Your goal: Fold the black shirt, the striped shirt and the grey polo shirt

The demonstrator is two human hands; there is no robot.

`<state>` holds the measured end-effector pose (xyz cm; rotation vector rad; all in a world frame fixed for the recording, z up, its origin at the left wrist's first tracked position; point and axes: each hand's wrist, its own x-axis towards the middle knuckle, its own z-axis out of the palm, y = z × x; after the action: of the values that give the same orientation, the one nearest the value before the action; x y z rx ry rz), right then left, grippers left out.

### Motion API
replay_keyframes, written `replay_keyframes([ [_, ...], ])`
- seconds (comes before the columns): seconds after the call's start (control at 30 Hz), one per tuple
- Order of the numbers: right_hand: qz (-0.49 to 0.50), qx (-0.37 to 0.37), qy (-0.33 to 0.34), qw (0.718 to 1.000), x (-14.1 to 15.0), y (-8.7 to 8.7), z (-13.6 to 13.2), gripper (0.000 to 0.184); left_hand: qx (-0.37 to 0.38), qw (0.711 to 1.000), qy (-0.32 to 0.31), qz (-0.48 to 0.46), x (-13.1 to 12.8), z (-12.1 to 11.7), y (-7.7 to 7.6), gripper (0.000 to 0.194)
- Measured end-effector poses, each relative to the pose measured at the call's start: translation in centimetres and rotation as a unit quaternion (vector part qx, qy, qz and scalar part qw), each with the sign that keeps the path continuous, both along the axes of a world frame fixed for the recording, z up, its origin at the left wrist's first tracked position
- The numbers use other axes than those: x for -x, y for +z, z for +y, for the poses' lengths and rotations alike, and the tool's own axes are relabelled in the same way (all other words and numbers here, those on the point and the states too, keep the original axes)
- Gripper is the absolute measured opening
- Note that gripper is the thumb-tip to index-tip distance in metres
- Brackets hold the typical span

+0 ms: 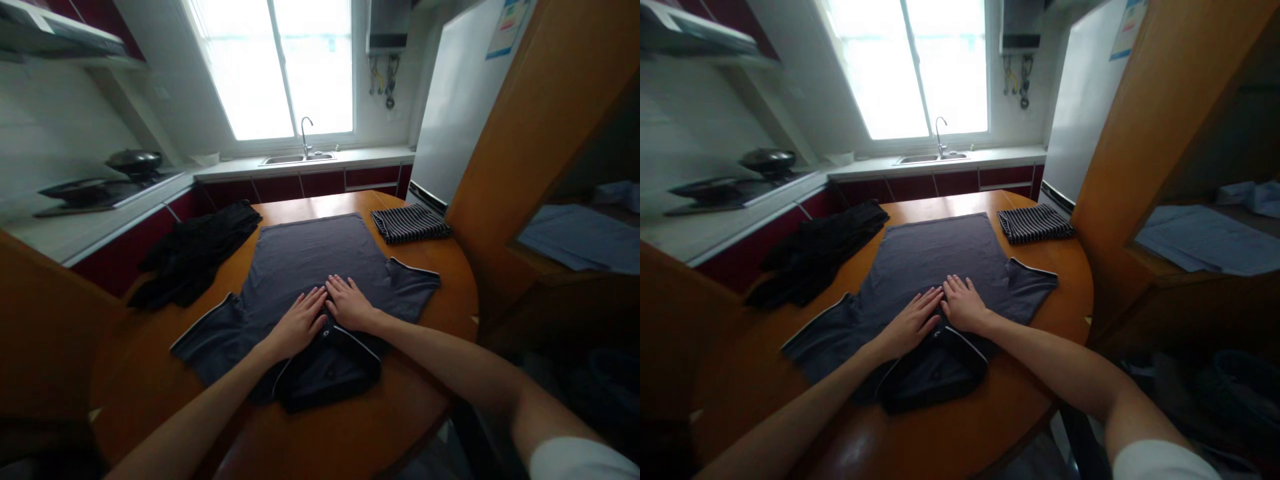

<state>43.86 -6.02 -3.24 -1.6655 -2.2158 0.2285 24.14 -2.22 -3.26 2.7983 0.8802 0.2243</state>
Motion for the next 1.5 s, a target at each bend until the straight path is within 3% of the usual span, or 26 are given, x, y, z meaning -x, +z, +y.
replay_keyframes([
  [0.13,0.035,0.002,0.001,0.999,0.1,0.2,0.1,0.056,-0.007,1.000,0.001,0.005,0.1,0.3,-0.3,0.058],
  [0.27,0.100,-0.029,-0.014,0.994,-1.8,2.2,0.7,0.053,-0.025,1.000,-0.010,-0.004,0.2,0.5,-0.5,0.056],
  [0.33,0.130,-0.062,-0.042,0.989,-4.4,3.4,1.2,0.048,-0.030,0.999,-0.012,-0.006,0.2,0.5,-0.4,0.057],
  [0.43,0.122,-0.076,-0.136,0.980,-10.3,4.6,1.5,0.041,-0.028,1.000,-0.010,-0.002,0.2,0.5,-0.3,0.057],
  [0.57,0.041,0.004,-0.298,0.954,-18.4,4.2,0.1,0.036,-0.033,0.999,-0.007,-0.014,0.1,0.9,-0.6,0.057],
  [0.7,0.022,0.058,-0.344,0.937,-22.8,3.3,-2.2,0.024,-0.037,0.999,-0.012,-0.022,0.2,1.3,-1.2,0.058],
  [0.9,0.066,0.112,-0.335,0.933,-23.6,3.1,-2.4,0.014,-0.053,0.998,-0.014,-0.032,0.3,1.4,-1.6,0.057],
  [1.2,0.116,0.177,-0.322,0.923,-23.9,3.7,-1.9,0.019,-0.045,0.999,-0.012,-0.024,0.2,1.1,-1.1,0.057],
  [1.4,0.174,0.202,-0.304,0.915,-22.9,5.3,-2.4,0.014,-0.037,0.999,-0.010,-0.021,0.1,1.0,-0.9,0.057],
  [1.5,0.251,0.201,-0.288,0.902,-21.7,6.5,-2.6,0.019,-0.032,0.999,-0.010,-0.028,0.0,1.0,-0.8,0.057],
])
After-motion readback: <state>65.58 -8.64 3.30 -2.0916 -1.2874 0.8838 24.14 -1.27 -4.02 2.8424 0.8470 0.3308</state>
